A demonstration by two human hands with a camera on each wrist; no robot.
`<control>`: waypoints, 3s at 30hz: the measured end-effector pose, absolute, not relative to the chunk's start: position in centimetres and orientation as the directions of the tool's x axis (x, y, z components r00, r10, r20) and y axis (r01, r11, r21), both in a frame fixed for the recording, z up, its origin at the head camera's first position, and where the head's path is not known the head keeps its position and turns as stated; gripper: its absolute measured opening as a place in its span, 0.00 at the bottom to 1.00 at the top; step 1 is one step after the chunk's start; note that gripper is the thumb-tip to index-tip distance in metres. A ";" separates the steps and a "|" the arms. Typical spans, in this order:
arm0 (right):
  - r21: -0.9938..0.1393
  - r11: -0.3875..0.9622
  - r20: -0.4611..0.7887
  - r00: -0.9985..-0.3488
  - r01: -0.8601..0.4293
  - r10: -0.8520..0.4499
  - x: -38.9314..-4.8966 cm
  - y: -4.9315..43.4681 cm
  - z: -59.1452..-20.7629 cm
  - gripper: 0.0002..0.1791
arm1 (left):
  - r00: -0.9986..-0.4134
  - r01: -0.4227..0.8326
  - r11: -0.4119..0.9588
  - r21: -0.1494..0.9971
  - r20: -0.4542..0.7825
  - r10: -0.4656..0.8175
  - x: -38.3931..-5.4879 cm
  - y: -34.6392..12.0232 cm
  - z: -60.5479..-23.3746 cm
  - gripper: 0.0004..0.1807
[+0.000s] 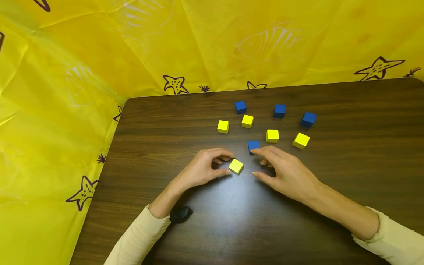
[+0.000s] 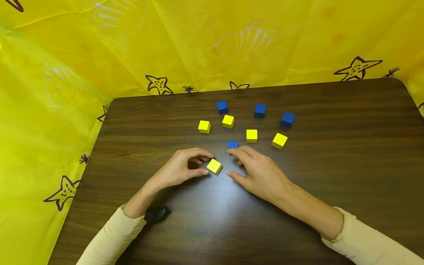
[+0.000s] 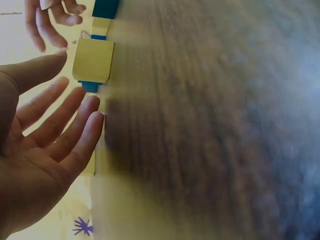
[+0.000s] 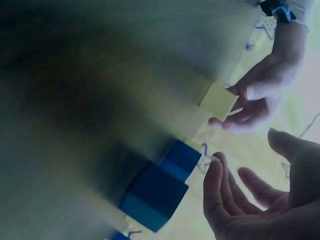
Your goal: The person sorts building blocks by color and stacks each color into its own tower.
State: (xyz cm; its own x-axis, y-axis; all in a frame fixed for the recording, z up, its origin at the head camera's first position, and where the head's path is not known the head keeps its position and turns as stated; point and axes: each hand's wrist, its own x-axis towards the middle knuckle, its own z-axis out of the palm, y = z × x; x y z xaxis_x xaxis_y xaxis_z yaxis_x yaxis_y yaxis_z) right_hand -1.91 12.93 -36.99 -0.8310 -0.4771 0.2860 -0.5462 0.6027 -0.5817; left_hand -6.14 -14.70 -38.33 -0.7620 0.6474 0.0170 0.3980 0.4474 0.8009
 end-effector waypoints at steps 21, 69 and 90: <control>-0.803 0.548 -0.005 -0.916 -0.236 -0.402 -1.4 10.1 -37.5 0.21 | -0.775 0.260 0.505 0.823 -0.134 0.618 -6.8 -14.1 -38.6 0.19; -0.853 0.473 0.026 -0.924 -0.220 -0.382 -4.2 7.2 -37.4 0.14 | -0.864 0.186 0.411 0.893 -0.050 0.500 -6.5 -15.5 -37.3 0.16; -0.857 0.467 0.014 -0.914 -0.220 -0.405 -6.5 4.4 -36.8 0.13 | -0.895 0.111 0.431 0.895 -0.099 0.436 -7.3 -17.7 -35.5 0.17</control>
State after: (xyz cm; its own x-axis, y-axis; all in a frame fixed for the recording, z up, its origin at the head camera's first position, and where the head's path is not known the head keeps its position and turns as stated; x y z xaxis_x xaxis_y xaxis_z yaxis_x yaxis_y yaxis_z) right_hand -6.52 4.41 -36.79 -0.9143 -0.4047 0.0140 -0.2197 0.4665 -0.8568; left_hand -7.25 -17.74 -35.53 -0.8946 0.4358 -0.0990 0.1109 0.4312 0.8954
